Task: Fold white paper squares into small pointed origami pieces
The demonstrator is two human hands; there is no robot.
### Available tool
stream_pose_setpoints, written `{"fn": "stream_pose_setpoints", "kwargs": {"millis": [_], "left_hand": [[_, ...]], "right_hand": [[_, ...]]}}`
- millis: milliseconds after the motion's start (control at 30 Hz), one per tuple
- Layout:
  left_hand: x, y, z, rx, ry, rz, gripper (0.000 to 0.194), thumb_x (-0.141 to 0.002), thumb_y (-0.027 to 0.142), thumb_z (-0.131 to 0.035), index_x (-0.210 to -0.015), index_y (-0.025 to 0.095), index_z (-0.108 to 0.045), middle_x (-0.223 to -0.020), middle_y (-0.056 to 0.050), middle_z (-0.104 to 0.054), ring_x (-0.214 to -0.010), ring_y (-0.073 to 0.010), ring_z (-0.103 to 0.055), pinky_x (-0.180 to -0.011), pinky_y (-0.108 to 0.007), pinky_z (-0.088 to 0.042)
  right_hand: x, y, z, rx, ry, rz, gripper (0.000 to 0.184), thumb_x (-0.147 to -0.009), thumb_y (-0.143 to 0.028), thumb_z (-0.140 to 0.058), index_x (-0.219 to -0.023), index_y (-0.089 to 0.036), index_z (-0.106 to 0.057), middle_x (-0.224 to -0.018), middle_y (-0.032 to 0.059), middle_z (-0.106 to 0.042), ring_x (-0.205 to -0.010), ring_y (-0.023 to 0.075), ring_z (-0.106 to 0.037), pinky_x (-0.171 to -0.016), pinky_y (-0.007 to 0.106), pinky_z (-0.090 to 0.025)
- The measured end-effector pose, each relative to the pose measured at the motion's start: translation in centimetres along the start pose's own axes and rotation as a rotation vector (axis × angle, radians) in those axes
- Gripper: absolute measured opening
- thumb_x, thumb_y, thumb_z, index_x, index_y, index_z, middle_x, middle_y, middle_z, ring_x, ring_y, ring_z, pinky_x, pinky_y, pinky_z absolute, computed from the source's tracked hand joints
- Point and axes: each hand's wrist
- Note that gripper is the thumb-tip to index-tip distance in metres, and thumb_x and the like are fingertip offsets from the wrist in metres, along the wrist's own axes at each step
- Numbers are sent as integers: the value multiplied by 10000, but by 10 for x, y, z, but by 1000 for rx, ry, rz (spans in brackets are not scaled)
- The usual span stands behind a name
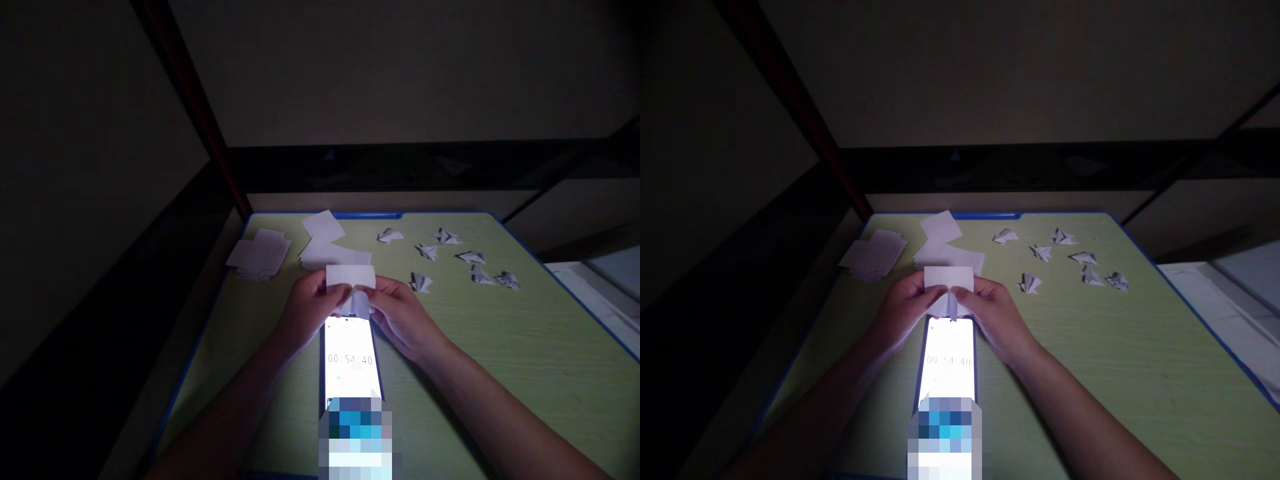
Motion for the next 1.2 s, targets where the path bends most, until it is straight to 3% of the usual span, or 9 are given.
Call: {"fn": "stream_pose_setpoints", "kwargs": {"millis": [300, 633, 800, 1033, 1200], "left_hand": [[1, -4, 4, -103, -23, -158, 147, -736, 242, -660, -817, 124, -627, -742, -37, -686, -718, -163, -651, -638, -249, -507], [9, 1, 5, -273, -29, -215, 154, -775, 231, -613, -862, 114, -660, -826, -83, -716, -769, -197, -673, -663, -266, -519], [10, 2, 4, -264, -108, -237, 182, -827, 265, -582, -880, 111, -661, -808, -80, -704, -749, -190, -671, -658, -270, -523], [8, -1, 2, -189, -106, -204, 126, -811, 255, -607, -812, 132, -632, -673, -29, -647, -654, -158, -630, -596, -241, -492], [8, -2, 4, -193, -79, -193, 136, -786, 261, -640, -830, 133, -655, -709, -42, -670, -676, -173, -645, -591, -243, -501]], "right_hand": [[1, 2, 3, 230, 38, 144, 181, -726, -340, -745, -787, -169, -745, -650, 13, -690, -581, 137, -573, -566, 268, -431], [7, -3, -6, 368, 94, 300, 122, -729, -307, -730, -731, -185, -720, -593, -4, -637, -556, 141, -548, -501, 258, -439], [7, -6, -5, 317, 95, 303, 106, -722, -283, -742, -734, -184, -709, -603, -8, -637, -543, 135, -556, -506, 256, -453], [5, -10, -2, 349, 88, 231, 171, -701, -320, -752, -699, -169, -670, -604, 3, -636, -534, 144, -556, -515, 280, -447], [5, -10, -2, 358, 89, 231, 182, -722, -340, -736, -722, -168, -677, -619, 3, -639, -564, 149, -572, -519, 272, -447]]}}
Point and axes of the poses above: each hand's wrist, its own x-axis away from the middle knuckle, its own z-axis out of the back of the hand, y = z × x
